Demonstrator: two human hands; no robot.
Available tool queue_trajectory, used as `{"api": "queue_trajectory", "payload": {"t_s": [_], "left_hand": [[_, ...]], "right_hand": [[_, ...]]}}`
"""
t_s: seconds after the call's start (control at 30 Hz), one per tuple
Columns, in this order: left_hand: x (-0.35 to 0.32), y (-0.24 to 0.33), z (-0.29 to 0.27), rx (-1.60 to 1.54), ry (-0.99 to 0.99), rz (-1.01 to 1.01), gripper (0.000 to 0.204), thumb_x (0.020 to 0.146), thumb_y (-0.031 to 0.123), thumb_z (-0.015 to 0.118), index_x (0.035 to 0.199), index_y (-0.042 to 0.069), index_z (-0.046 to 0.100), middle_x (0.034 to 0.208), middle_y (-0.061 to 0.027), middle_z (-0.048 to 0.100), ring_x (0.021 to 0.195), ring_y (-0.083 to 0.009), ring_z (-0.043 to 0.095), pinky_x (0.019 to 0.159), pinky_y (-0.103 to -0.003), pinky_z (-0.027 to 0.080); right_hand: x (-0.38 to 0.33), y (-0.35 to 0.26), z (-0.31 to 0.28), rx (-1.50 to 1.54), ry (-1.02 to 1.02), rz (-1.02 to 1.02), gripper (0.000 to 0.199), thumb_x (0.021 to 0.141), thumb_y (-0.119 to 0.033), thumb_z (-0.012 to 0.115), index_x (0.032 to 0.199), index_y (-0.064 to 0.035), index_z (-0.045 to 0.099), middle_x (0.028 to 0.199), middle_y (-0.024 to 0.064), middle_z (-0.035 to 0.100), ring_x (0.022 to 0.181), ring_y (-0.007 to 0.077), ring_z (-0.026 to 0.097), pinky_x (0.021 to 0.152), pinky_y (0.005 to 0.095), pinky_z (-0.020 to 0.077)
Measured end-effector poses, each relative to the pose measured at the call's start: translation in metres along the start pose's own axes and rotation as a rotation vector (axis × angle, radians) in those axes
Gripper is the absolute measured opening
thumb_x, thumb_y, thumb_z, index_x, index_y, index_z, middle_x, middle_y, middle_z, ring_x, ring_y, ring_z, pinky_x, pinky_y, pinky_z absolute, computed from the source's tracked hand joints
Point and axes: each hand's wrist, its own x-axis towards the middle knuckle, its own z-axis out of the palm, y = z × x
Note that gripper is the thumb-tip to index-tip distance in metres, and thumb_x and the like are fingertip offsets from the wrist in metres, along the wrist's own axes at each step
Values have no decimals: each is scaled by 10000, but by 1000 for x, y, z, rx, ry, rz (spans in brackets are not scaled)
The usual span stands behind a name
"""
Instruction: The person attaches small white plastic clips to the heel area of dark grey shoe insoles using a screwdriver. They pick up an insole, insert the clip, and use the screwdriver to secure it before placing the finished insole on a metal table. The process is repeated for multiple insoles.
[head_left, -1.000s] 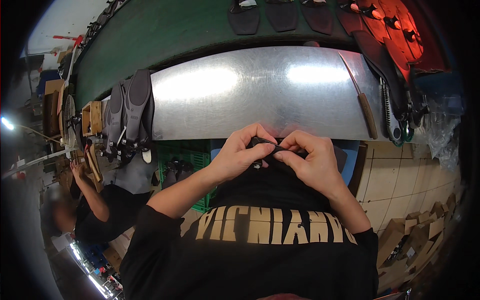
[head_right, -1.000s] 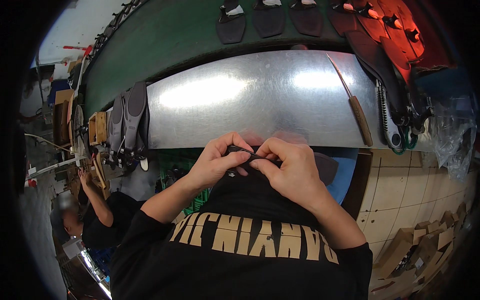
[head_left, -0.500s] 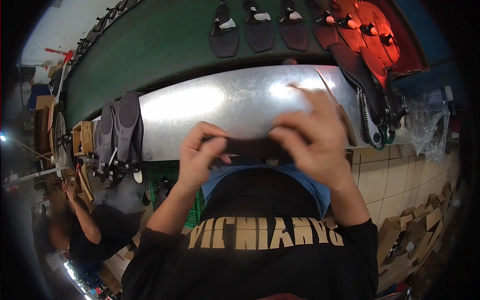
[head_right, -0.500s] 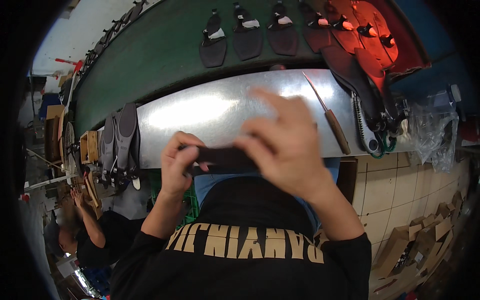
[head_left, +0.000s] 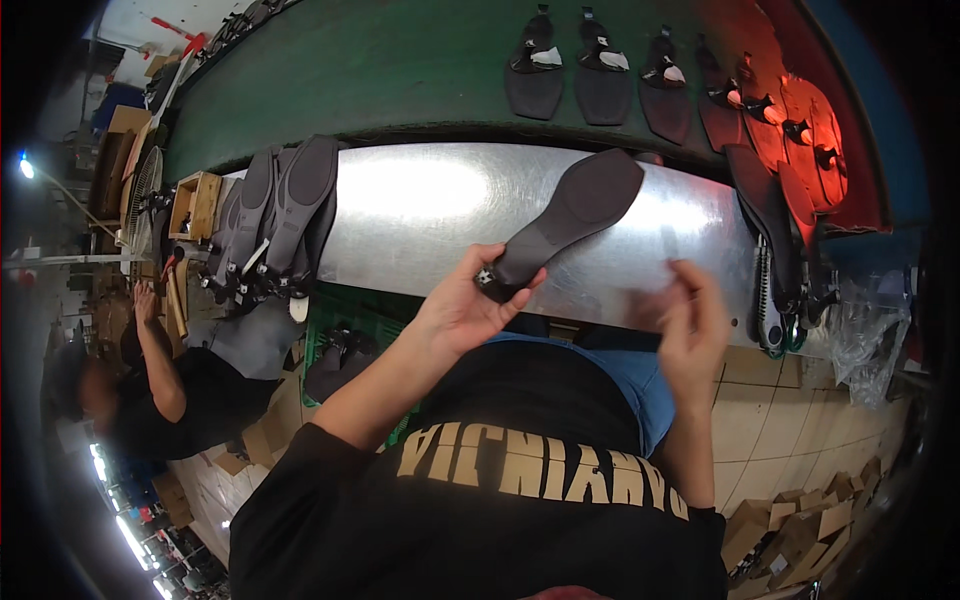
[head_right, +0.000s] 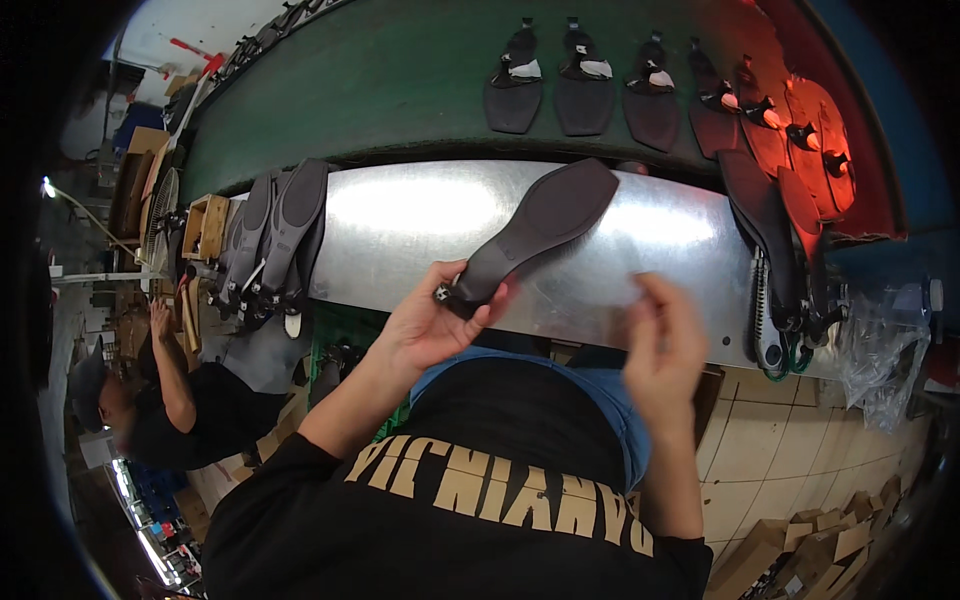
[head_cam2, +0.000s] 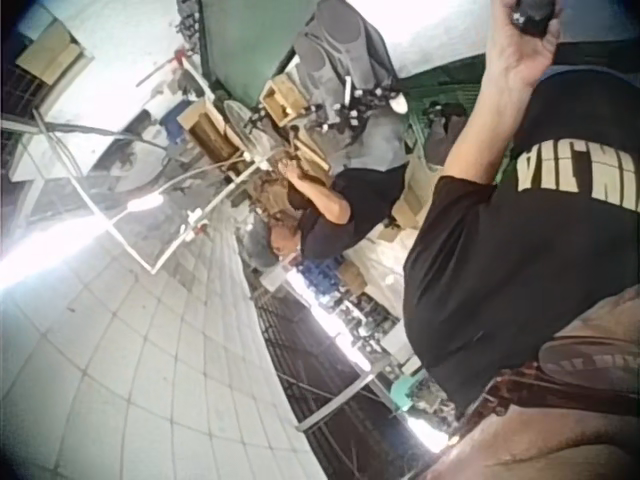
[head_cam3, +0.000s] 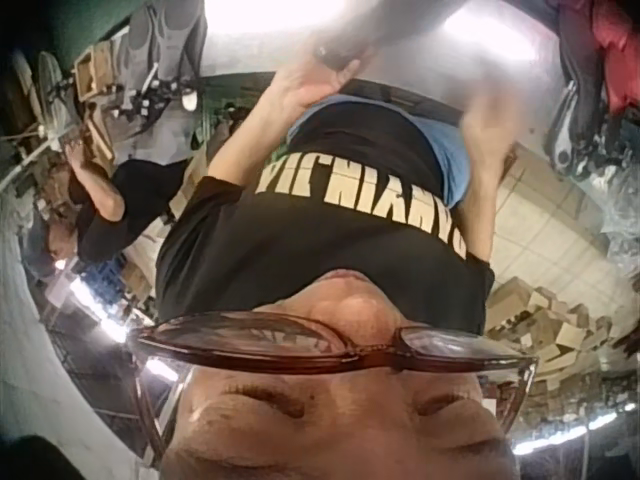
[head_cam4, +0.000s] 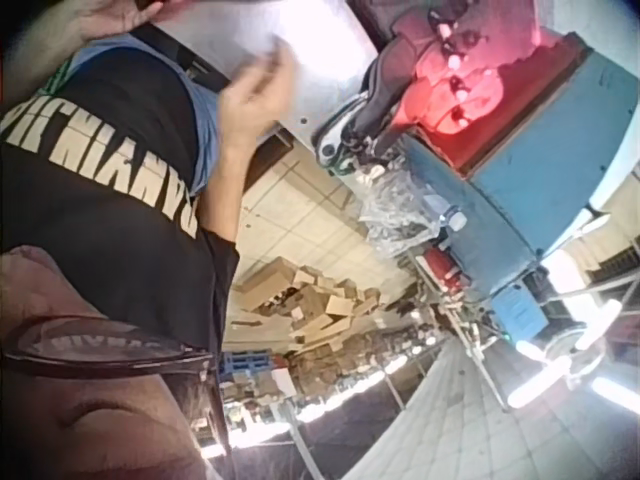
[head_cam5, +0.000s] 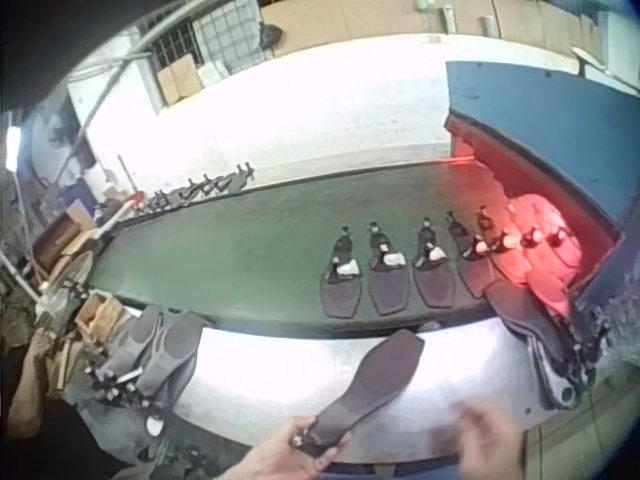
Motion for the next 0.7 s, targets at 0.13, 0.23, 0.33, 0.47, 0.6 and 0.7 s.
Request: {"api": "queue_trajectory", "payload": {"t_s": [0.13, 0.23, 0.33, 0.47, 0.6, 0.7], "left_hand": [[8, -15, 20, 3, -46, -25, 311, 895, 271, 621, 1086, 27, 589, 1028, -132, 655, 929, -229, 659, 565, -235, 559], [11, -24, 29, 7, 4, -29, 291, 873, 289, 655, 1028, 46, 620, 954, -105, 667, 850, -210, 658, 479, -222, 473], [12, -29, 25, -18, -117, -106, 270, 864, 293, 666, 995, 66, 600, 865, -82, 648, 712, -171, 630, 473, -237, 421], [12, -31, 23, 51, -116, -47, 245, 848, 295, 676, 957, 88, 603, 831, -63, 637, 672, -159, 612, 476, -242, 415], [12, -34, 21, 80, -25, 8, 257, 845, 305, 674, 935, 74, 605, 800, -58, 633, 668, -153, 612, 464, -238, 410], [8, -33, 29, 207, 6, 84, 295, 880, 346, 617, 895, 52, 615, 755, -77, 633, 607, -173, 598, 447, -235, 414]], "right_hand": [[-25, -27, 38, 403, -355, 245, 498, 878, 32, 518, 1370, -22, 464, 695, 27, 580, 653, 80, 556, 625, 208, 426], [-27, -27, 42, 466, -389, 295, 605, 869, 34, 536, 1446, -33, 366, 676, 43, 577, 629, 88, 554, 617, 229, 434], [-28, -22, 45, 370, -369, 219, 544, 869, 37, 544, 1398, -22, 433, 677, 65, 579, 624, 108, 562, 623, 244, 444], [-28, -9, 53, 127, -213, -129, 388, 877, 40, 545, 1263, 2, 557, 701, 89, 581, 635, 134, 573, 623, 265, 456], [-27, -14, 54, 214, -198, -59, 251, 915, 9, 529, 1155, 27, 601, 726, 71, 581, 634, 122, 554, 595, 265, 441], [-27, -11, 49, 591, -274, 344, 224, 961, -62, 501, 1140, 26, 603, 734, 49, 583, 593, 92, 520, 527, 228, 409]]}}
